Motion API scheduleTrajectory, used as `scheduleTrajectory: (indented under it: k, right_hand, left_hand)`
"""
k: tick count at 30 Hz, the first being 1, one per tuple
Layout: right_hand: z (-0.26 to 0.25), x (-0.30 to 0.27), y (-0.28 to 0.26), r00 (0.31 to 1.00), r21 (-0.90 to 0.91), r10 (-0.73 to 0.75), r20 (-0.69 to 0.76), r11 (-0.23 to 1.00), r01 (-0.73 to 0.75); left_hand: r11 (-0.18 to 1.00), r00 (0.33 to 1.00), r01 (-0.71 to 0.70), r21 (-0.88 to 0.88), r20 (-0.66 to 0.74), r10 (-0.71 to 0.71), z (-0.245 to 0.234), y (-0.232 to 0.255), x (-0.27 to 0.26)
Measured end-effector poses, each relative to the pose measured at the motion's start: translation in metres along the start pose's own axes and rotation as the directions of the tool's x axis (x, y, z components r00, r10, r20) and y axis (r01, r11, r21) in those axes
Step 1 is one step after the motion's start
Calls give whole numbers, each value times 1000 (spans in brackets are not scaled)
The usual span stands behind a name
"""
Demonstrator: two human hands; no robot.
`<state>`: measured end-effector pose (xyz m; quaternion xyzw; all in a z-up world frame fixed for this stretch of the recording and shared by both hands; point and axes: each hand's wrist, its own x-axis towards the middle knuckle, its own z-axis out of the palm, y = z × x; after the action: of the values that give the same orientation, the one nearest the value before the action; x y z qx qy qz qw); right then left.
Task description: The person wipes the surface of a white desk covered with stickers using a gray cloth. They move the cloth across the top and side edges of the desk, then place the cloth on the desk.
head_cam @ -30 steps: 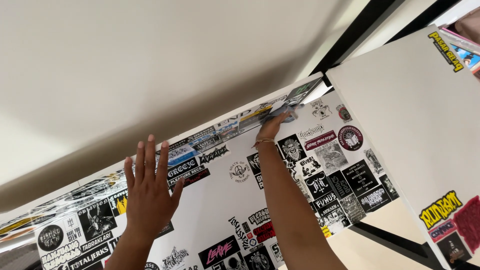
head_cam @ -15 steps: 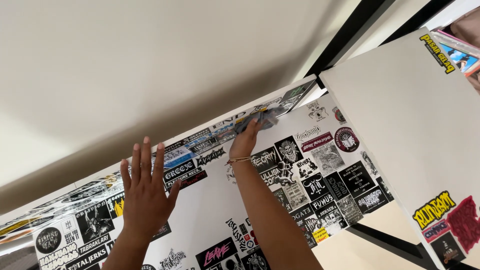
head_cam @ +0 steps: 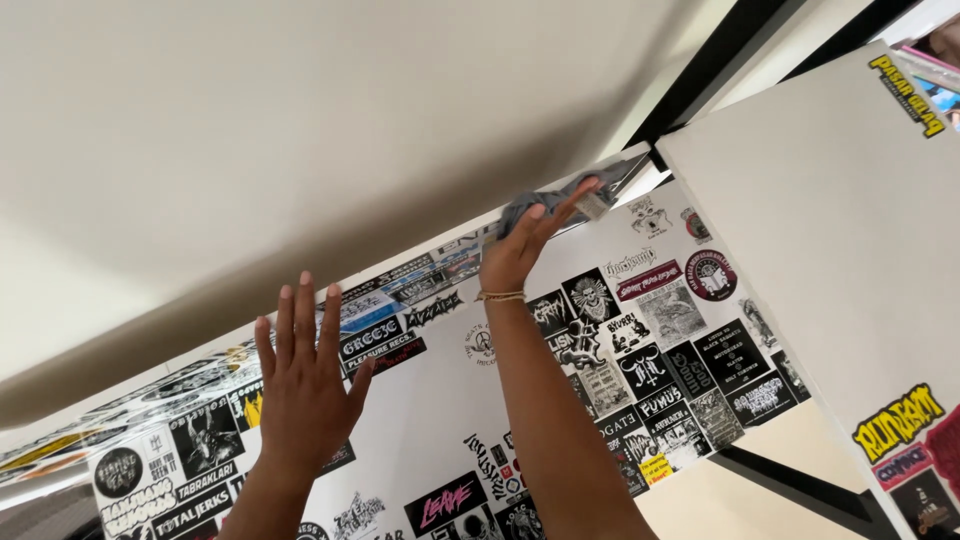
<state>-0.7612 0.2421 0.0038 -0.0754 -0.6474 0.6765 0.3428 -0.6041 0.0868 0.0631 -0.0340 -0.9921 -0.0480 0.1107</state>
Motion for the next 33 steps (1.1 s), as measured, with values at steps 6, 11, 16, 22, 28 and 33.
scheduleTrajectory:
  k: [6,11,16,22,28,33]
  right_hand:
    - [-19,-17,149,944,220,329,-29,923,-315]
    - [-21,-27,128,850,279,528,2,816,-507]
    - [-24,-58,153,686,22,727,25,686,-727]
    - [-15,-69,105,672,36,734,-101,677,-735]
    - [1,-85,17,712,225,702,7,692,-685]
    - [3,-119,101,899,-441,-406,161,786,434]
  left_hand:
    - [999,1000,-4,33,-22,5,1,-1,-1]
    - [999,1000,-6,43,-21,7,2,-2,-2]
    - [997,999,-18,69,-36,20,3,-3,-1]
    - [998,998,62,3,-19,-62,7,-1,-1]
    - [999,998,53,11,-29,-52,9,0,-2]
    - [998,998,63,6,-25,-62,9,1,-3]
